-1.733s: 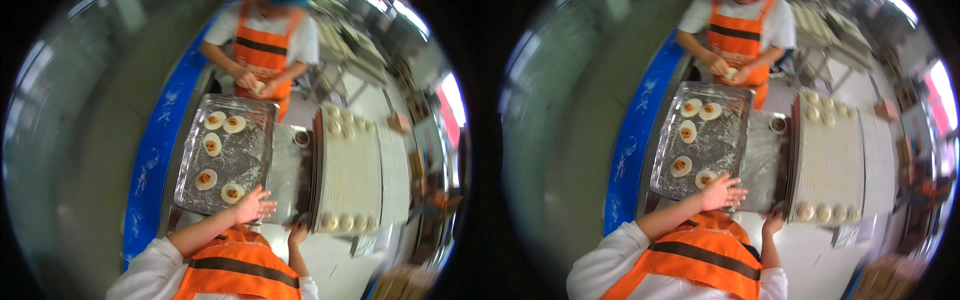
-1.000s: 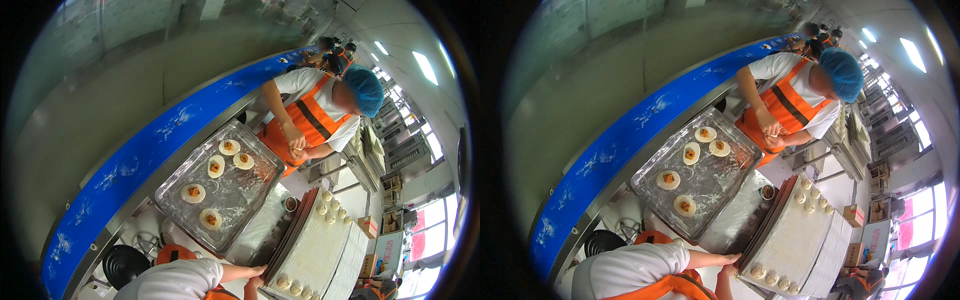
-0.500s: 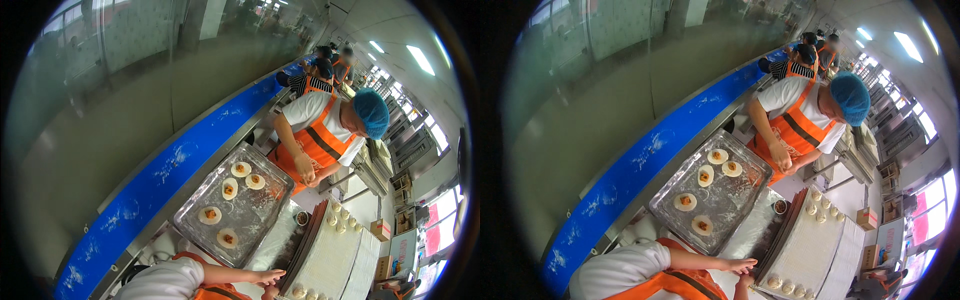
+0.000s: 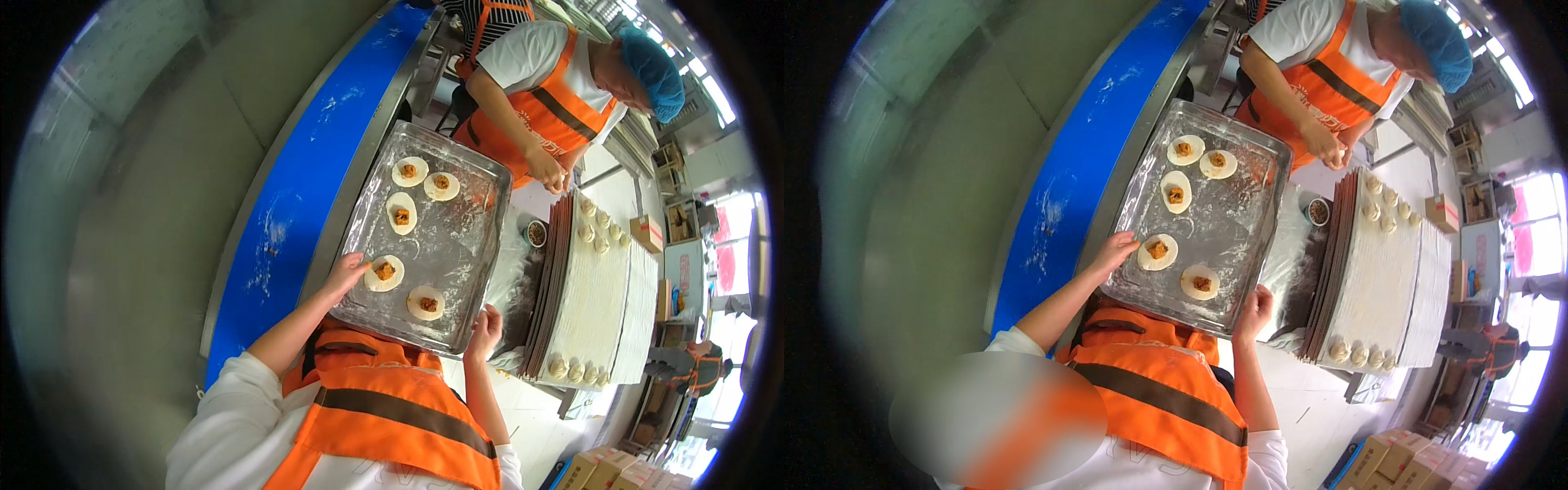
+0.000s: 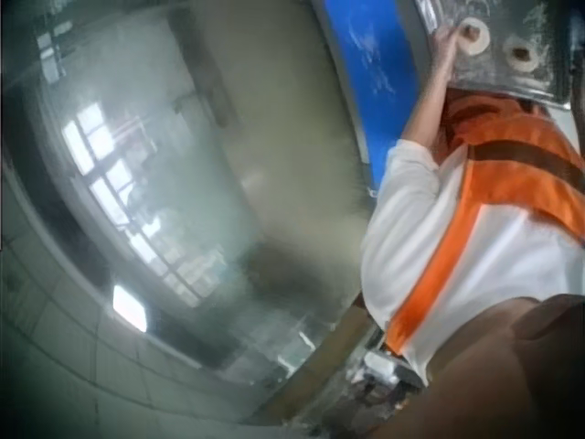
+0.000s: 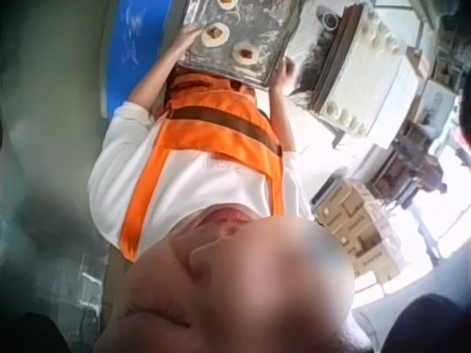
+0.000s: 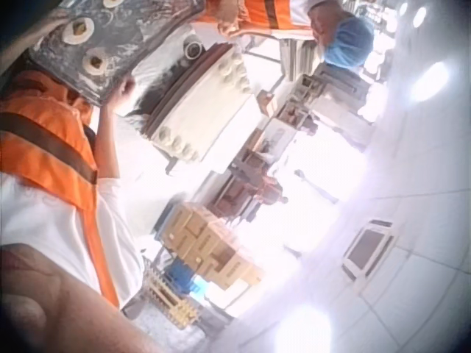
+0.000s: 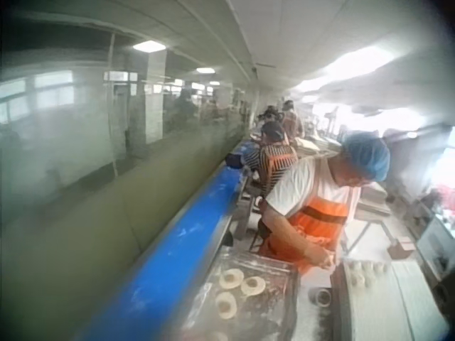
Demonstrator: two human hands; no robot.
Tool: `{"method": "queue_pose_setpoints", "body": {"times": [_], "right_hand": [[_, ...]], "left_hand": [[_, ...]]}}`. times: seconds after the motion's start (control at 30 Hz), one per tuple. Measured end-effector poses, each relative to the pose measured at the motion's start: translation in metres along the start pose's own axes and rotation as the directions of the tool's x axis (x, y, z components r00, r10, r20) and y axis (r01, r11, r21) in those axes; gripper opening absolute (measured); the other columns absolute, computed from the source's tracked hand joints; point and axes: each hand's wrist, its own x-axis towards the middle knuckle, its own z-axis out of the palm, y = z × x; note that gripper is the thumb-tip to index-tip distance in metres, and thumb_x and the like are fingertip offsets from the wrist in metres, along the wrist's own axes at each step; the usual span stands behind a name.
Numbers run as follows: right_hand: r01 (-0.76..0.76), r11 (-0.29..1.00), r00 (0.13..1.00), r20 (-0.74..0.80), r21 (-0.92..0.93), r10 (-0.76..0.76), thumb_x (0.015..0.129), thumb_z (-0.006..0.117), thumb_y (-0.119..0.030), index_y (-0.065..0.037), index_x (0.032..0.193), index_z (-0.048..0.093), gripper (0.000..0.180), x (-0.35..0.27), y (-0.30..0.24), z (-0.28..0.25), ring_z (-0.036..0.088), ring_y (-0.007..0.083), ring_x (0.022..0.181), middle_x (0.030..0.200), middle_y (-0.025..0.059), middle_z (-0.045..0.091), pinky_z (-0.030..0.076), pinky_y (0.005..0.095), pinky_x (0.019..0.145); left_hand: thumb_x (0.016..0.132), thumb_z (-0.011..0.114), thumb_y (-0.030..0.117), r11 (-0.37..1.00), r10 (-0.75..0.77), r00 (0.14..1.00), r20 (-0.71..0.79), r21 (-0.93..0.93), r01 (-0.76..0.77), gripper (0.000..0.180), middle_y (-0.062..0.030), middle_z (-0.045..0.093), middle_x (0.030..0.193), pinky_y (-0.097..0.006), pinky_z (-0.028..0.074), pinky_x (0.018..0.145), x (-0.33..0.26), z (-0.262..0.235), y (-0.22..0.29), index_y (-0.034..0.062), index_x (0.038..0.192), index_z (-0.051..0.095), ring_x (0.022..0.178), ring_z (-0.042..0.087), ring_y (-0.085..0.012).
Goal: The person places filling onto dough circles on a moving conveyor belt, folds the dough to enclose the filling, and places the finished dumplings onto a metal tray. The person repeats this process continuously alongside other workers.
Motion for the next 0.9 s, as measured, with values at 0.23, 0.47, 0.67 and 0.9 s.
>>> {"method": "queue_pose_setpoints", "body": {"times": [0.23, 0.47, 0.67, 0.9], "right_hand": [[-0.029, 1.000, 0.968, 0.249, 0.006, 0.027, 0.082, 0.051, -0.003, -0.004, 0.088, 0.055, 0.007, -0.040, -0.019, 0.068, 0.048, 0.0049, 0.064, 0.077, -0.0018, 0.054, 0.038, 0.0182, 0.052], [-0.160, 0.987, 0.961, 0.227, -0.004, 0.157, 0.081, 0.053, -0.004, -0.005, 0.088, 0.057, 0.008, -0.031, -0.013, 0.074, 0.050, 0.0049, 0.063, 0.075, -0.0020, 0.054, 0.040, 0.0175, 0.049], [-0.178, 0.984, 0.960, 0.215, -0.026, 0.179, 0.081, 0.054, -0.004, -0.004, 0.087, 0.057, 0.007, -0.034, -0.020, 0.072, 0.048, 0.0050, 0.061, 0.074, -0.0021, 0.054, 0.039, 0.0183, 0.049], [0.023, 0.985, 0.957, 0.288, -0.170, 0.028, 0.082, 0.054, -0.006, -0.002, 0.083, 0.055, 0.005, -0.034, -0.007, 0.068, 0.047, 0.0051, 0.062, 0.072, -0.0019, 0.053, 0.037, 0.0189, 0.052]], "left_hand": [[0.054, 0.074, 0.040, 0.557, 0.159, 0.949, 0.272, 0.769, -0.314, 0.062, -0.0199, 0.059, 0.097, -0.040, 0.047, 0.078, 0.065, 0.037, 0.009, -0.0004, 0.097, 0.056, 0.092, 0.058, -0.0322], [0.052, 0.076, 0.037, 0.521, -0.111, 0.951, 0.289, 0.832, -0.192, 0.060, -0.0189, 0.053, 0.107, -0.038, 0.045, 0.082, 0.067, 0.042, 0.021, -0.0001, 0.095, 0.057, 0.100, 0.052, -0.0315], [0.060, 0.071, 0.033, 0.378, 0.427, 0.734, 0.529, 0.632, -0.676, 0.048, -0.0202, 0.050, 0.107, -0.039, 0.043, 0.080, 0.056, 0.047, -0.016, 0.0037, 0.093, 0.051, 0.101, 0.048, -0.0322], [0.069, 0.068, 0.025, 0.986, 0.017, 0.968, 0.250, 0.158, -0.058, 0.041, -0.0117, 0.058, 0.089, -0.037, 0.049, 0.067, 0.047, 0.042, -0.028, 0.0033, 0.096, 0.047, 0.079, 0.059, -0.0263]]}}
